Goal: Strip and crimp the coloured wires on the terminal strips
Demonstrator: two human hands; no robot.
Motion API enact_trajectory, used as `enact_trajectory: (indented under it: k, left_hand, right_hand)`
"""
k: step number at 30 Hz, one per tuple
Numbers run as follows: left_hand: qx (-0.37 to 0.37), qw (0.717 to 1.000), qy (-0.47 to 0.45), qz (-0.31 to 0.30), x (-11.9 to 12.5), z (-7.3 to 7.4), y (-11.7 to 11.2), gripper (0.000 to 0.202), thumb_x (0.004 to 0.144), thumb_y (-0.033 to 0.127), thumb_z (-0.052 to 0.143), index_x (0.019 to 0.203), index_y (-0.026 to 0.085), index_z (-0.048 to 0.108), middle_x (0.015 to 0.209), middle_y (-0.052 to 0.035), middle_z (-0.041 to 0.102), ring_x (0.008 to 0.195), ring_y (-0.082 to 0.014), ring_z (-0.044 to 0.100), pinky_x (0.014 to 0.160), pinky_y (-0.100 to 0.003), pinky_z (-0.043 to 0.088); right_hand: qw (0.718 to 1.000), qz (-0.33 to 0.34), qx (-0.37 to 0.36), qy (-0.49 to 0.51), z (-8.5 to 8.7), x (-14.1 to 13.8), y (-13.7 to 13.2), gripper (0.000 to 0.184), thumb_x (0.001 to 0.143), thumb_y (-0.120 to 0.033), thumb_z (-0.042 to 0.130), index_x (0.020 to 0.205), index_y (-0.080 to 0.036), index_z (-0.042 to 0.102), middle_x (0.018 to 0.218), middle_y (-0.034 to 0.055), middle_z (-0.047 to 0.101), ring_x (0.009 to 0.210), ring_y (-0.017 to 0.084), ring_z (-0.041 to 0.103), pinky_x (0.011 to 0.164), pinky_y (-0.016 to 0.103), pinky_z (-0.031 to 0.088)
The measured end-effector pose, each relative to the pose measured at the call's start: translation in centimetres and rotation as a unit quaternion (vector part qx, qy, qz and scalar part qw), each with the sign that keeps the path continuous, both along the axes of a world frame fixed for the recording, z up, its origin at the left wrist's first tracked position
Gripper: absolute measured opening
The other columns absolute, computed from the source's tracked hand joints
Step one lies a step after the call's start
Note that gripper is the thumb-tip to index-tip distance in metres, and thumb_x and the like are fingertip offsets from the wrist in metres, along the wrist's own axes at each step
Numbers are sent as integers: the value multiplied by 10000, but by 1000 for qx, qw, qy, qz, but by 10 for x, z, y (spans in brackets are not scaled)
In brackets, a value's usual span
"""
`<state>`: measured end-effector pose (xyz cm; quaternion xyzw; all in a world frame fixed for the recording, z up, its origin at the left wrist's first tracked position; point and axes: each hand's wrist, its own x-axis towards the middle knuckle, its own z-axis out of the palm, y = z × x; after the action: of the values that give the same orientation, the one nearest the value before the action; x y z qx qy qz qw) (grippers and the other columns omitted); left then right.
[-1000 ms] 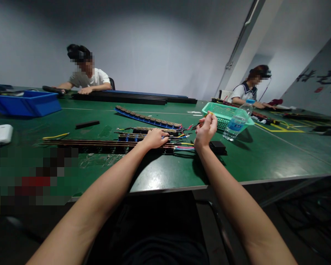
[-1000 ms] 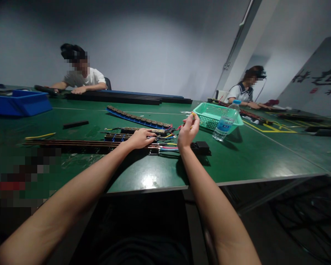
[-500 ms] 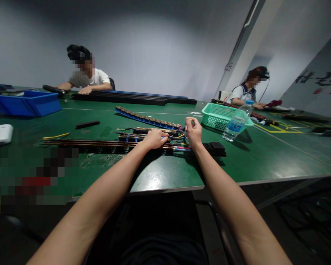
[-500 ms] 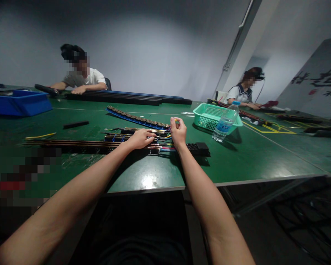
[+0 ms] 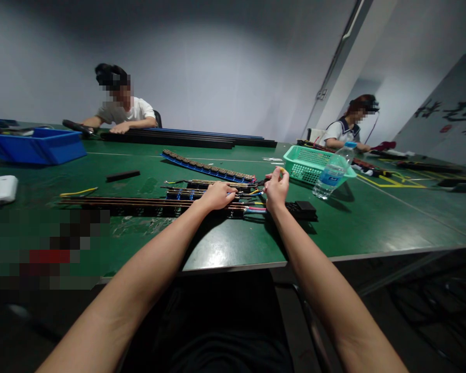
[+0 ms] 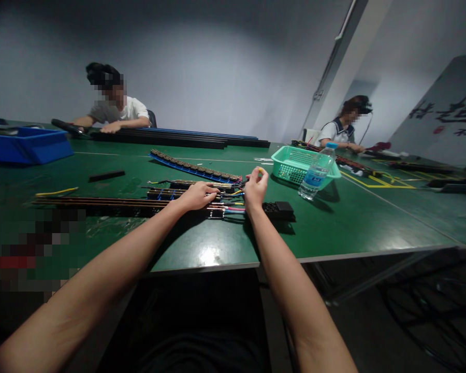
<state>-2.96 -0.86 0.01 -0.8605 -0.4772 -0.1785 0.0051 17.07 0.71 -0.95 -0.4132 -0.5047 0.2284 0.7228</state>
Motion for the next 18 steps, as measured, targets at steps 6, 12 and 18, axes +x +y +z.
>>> enact_trajectory:
  k: [6, 12, 18]
  left_hand:
    - [-2, 1000, 2, 5, 0, 1, 0, 361, 974, 337, 474, 1184, 277, 762, 1261, -82, 703, 1196, -290, 632, 1019, -385, 481]
    - [-17, 1000, -14, -5, -1, 2, 0, 362, 976, 342, 493, 1223, 264, 746, 1274, -81, 701, 1180, -281, 646, 994, -355, 492]
    - [-19, 1000, -22, 9, -1, -1, 3, 344, 972, 352, 506, 1198, 288, 757, 1270, -70, 704, 1192, -279, 639, 993, -357, 492]
  right_hand:
    - [996, -39, 46, -62, 11, -16, -44, 492, 913, -538, 579, 1288, -237, 476, 956, 57, 634, 572, 112, 507, 535, 269, 457]
    - [997, -10, 80, -16, -2, -39, -144, 401, 980, -398, 513, 1369, -311, 477, 1030, 57, 634, 534, 99, 494, 497, 269, 457]
    - [998, 21, 57, -17, -44, -34, -204, 405, 987, -363, 470, 1391, -399, 459, 1013, 73, 632, 629, 170, 586, 545, 343, 532]
